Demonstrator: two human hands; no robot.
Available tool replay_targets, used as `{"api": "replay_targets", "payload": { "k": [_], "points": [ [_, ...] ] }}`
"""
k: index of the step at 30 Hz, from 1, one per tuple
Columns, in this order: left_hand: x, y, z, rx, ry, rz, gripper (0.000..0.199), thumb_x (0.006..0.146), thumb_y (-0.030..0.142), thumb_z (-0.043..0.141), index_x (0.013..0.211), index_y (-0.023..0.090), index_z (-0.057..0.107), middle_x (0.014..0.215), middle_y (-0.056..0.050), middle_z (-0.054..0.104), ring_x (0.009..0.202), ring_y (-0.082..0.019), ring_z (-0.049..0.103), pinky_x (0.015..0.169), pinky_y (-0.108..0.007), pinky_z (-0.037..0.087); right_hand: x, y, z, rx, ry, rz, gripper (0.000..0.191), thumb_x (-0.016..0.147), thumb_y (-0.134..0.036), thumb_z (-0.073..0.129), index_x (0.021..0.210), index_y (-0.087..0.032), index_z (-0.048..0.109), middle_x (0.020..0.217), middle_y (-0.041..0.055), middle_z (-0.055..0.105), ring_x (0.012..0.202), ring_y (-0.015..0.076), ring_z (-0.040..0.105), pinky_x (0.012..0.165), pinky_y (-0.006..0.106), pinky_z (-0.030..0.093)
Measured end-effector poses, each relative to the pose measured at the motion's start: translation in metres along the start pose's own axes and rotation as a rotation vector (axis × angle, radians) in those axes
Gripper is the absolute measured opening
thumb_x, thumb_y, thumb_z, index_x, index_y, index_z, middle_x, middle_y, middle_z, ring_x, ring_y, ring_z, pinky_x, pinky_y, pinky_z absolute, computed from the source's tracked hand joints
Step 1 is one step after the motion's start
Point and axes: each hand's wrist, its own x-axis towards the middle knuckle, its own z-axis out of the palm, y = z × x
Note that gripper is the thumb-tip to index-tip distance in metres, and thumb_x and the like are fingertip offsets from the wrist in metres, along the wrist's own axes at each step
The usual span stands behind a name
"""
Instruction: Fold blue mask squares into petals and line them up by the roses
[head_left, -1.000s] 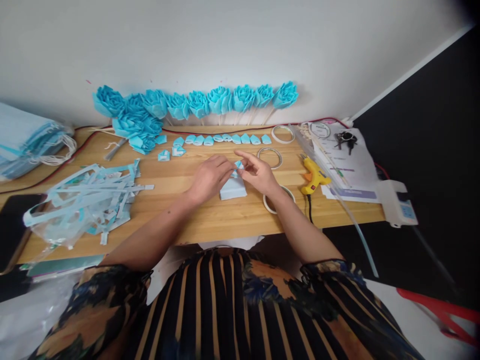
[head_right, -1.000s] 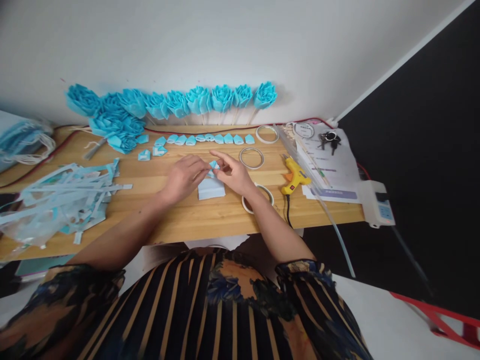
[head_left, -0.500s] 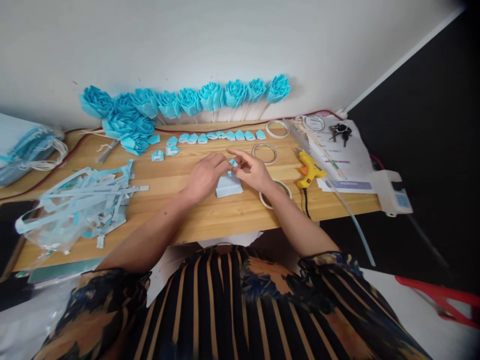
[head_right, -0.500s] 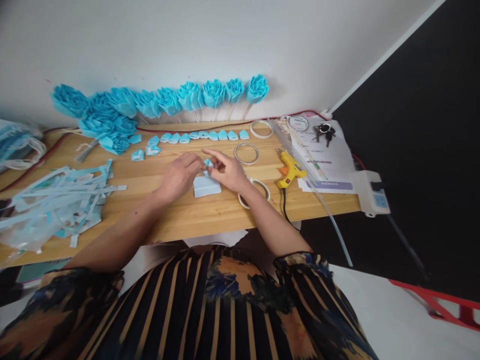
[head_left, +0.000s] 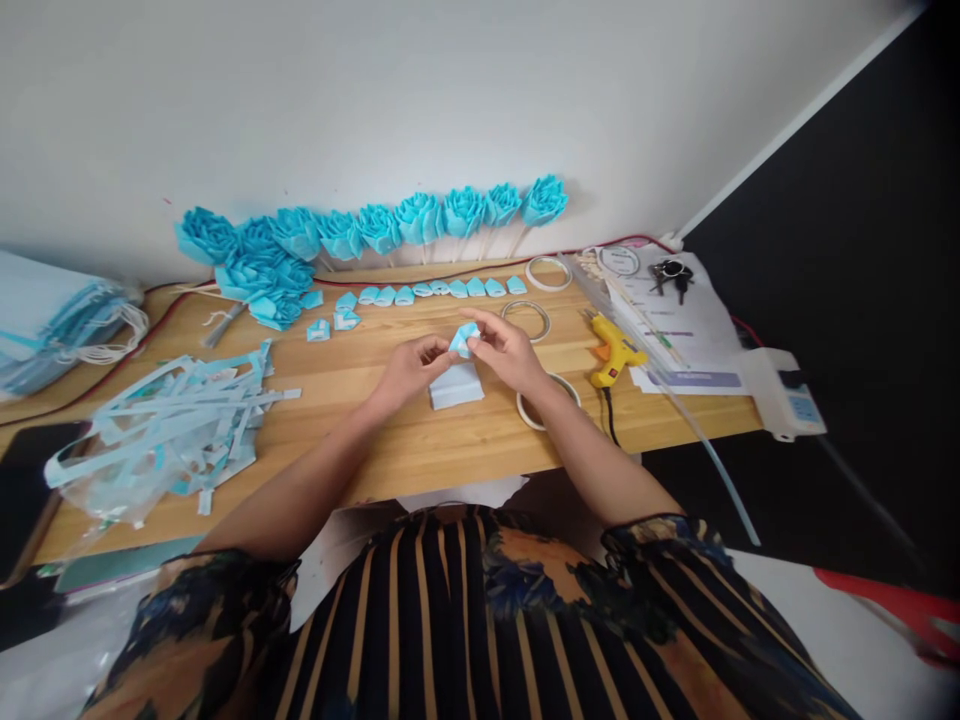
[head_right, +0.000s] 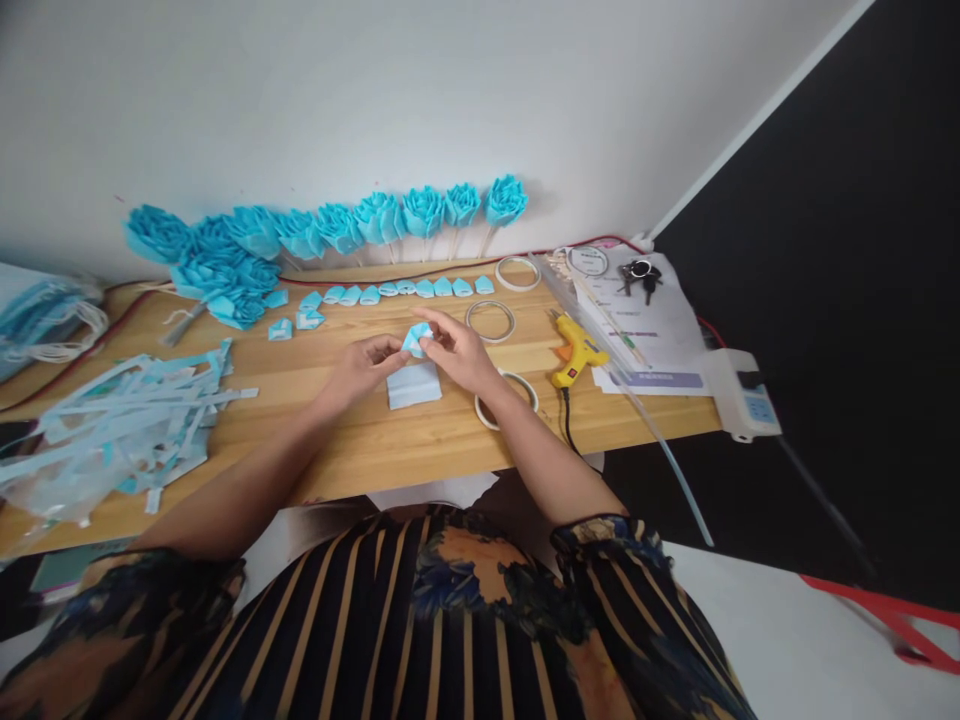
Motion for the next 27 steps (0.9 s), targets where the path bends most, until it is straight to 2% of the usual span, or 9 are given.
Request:
{"api": "replay_targets", "payload": {
  "k": [5, 10, 15, 21, 27],
  "points": [
    [0.0007, -0.0013, 0.0017, -0.053, 0.004, -0.028, 0.028, 0.079, 0.043, 0.064, 0.073, 0.016, 0.059, 0.067, 0.002, 0.055, 0.06, -0.01, 0.046, 0.058, -0.024, 0.036, -0.0011, -0.0029, -0.0011, 0.093, -0.035, 0.013, 0.039, 0.092, -0.041, 0.054, 0.127, -0.026, 0.061, 0.087, 0.0006, 0.059, 0.075, 0.0139, 0.057, 0.071, 0.029, 0.051],
    [-0.002, 0.0033, 0.0042, 0.007, 0.0, -0.013, 0.029, 0.079, 0.043, 0.065, 0.069, 0.016, 0.058, 0.063, 0.002, 0.054, 0.059, -0.01, 0.045, 0.055, -0.023, 0.034, 0.0002, 0.001, 0.0007, 0.085, -0.024, 0.021, 0.05, 0.082, -0.036, 0.067, 0.13, -0.023, 0.059, 0.086, -0.0007, 0.061, 0.076, 0.0128, 0.056, 0.071, 0.027, 0.049],
    [-0.0041, 0.0078, 0.0053, 0.027, -0.004, 0.022, 0.031, 0.082, 0.047, 0.06, 0.084, 0.016, 0.065, 0.073, 0.0, 0.06, 0.065, -0.012, 0.049, 0.06, -0.024, 0.038, 0.0016, 0.0031, 0.002, 0.075, 0.008, 0.023, 0.049, 0.081, -0.033, 0.066, 0.129, -0.022, 0.06, 0.085, -0.0003, 0.064, 0.073, 0.0129, 0.057, 0.068, 0.027, 0.048],
    [-0.0016, 0.0014, 0.0076, 0.098, 0.003, 0.042, 0.027, 0.08, 0.04, 0.058, 0.065, 0.017, 0.055, 0.06, 0.003, 0.047, 0.057, -0.01, 0.039, 0.054, -0.024, 0.03, 0.0007, 0.0027, 0.0019, 0.061, -0.012, 0.025, 0.05, 0.081, -0.035, 0.067, 0.129, -0.023, 0.06, 0.083, -0.0011, 0.065, 0.073, 0.0124, 0.058, 0.07, 0.027, 0.049],
    [-0.0011, 0.0006, 0.0072, 0.081, -0.012, -0.007, 0.026, 0.076, 0.04, 0.057, 0.063, 0.018, 0.052, 0.058, 0.003, 0.044, 0.055, -0.01, 0.037, 0.052, -0.024, 0.027, 0.0005, -0.0011, -0.0004, 0.059, 0.02, 0.025, 0.044, 0.088, -0.043, 0.058, 0.127, -0.022, 0.061, 0.082, 0.0003, 0.066, 0.074, 0.0133, 0.059, 0.071, 0.027, 0.051]
  ]
}}
